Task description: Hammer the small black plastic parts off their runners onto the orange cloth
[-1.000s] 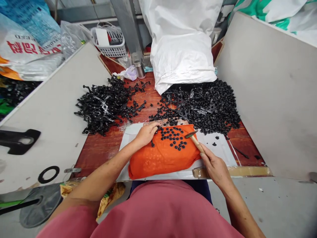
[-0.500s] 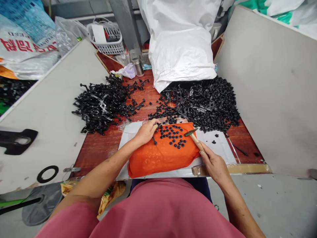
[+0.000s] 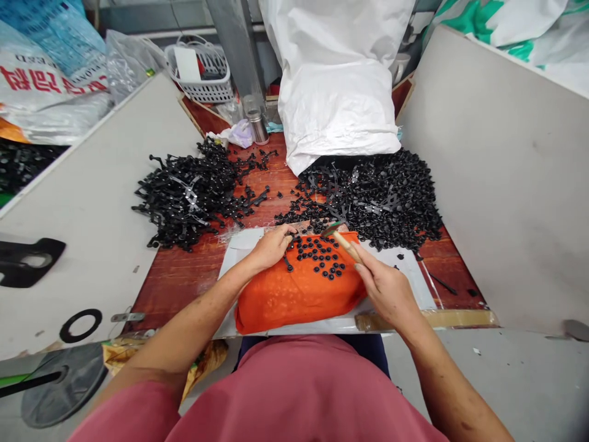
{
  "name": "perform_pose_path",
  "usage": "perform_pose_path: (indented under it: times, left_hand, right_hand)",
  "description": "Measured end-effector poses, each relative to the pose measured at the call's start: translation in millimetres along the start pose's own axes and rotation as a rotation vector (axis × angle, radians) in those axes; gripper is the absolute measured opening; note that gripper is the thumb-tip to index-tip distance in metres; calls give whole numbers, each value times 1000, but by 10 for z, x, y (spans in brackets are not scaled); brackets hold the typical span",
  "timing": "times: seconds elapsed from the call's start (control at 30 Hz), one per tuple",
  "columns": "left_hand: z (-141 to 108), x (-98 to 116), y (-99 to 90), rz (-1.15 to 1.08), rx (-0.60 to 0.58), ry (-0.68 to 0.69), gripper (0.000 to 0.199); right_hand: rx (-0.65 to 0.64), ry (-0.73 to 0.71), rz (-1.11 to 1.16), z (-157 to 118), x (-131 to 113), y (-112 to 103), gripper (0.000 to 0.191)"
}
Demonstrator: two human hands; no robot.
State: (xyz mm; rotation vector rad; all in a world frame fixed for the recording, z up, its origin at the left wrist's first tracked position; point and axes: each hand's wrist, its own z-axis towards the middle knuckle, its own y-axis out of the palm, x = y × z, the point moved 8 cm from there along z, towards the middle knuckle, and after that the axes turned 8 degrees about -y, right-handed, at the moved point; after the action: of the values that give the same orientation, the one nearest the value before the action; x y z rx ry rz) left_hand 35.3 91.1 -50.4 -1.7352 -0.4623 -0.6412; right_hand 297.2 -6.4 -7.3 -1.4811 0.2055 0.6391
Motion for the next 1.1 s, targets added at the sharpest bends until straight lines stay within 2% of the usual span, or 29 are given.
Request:
perform_pose_path:
  times: [0.1, 0.23, 0.3, 0.43, 0.57, 0.67, 0.83, 0.93, 1.0, 1.1]
  left_hand:
    - [9, -8, 11, 14, -20, -17, 31]
    - [-9, 22, 9, 13, -4, -11, 29]
    - [-24, 47, 15, 19, 5, 0, 28]
    - [-37, 65, 28, 60, 15, -2, 28]
    - [-16, 33, 55, 74, -12, -23, 29]
    - [0, 16, 57, 88, -15, -28, 28]
    - [2, 20, 43, 107, -15, -33, 27]
    - [-9, 47, 48, 130, -9, -33, 27]
    - [-22, 70, 62, 130, -18, -35, 28]
    - [-50, 134, -29, 119, -39, -2, 27]
  right_hand:
    - [-86, -84, -97, 251, -241, 74, 49]
    - [-11, -169, -114, 390, -404, 144, 51]
    - [-9, -175, -127, 407, -416, 212, 52]
    - [-120, -140, -184, 412, -384, 368, 52]
    - [-40, -139, -115, 404, -384, 297, 52]
    - [-133, -125, -188, 402, -345, 354, 51]
    - [-94, -144, -238, 440, -382, 324, 51]
    - [-189, -140, -302, 469, -421, 391, 51]
    - [-198, -139, -229, 476, -434, 369, 52]
    - [-88, -91, 38, 408, -310, 180, 51]
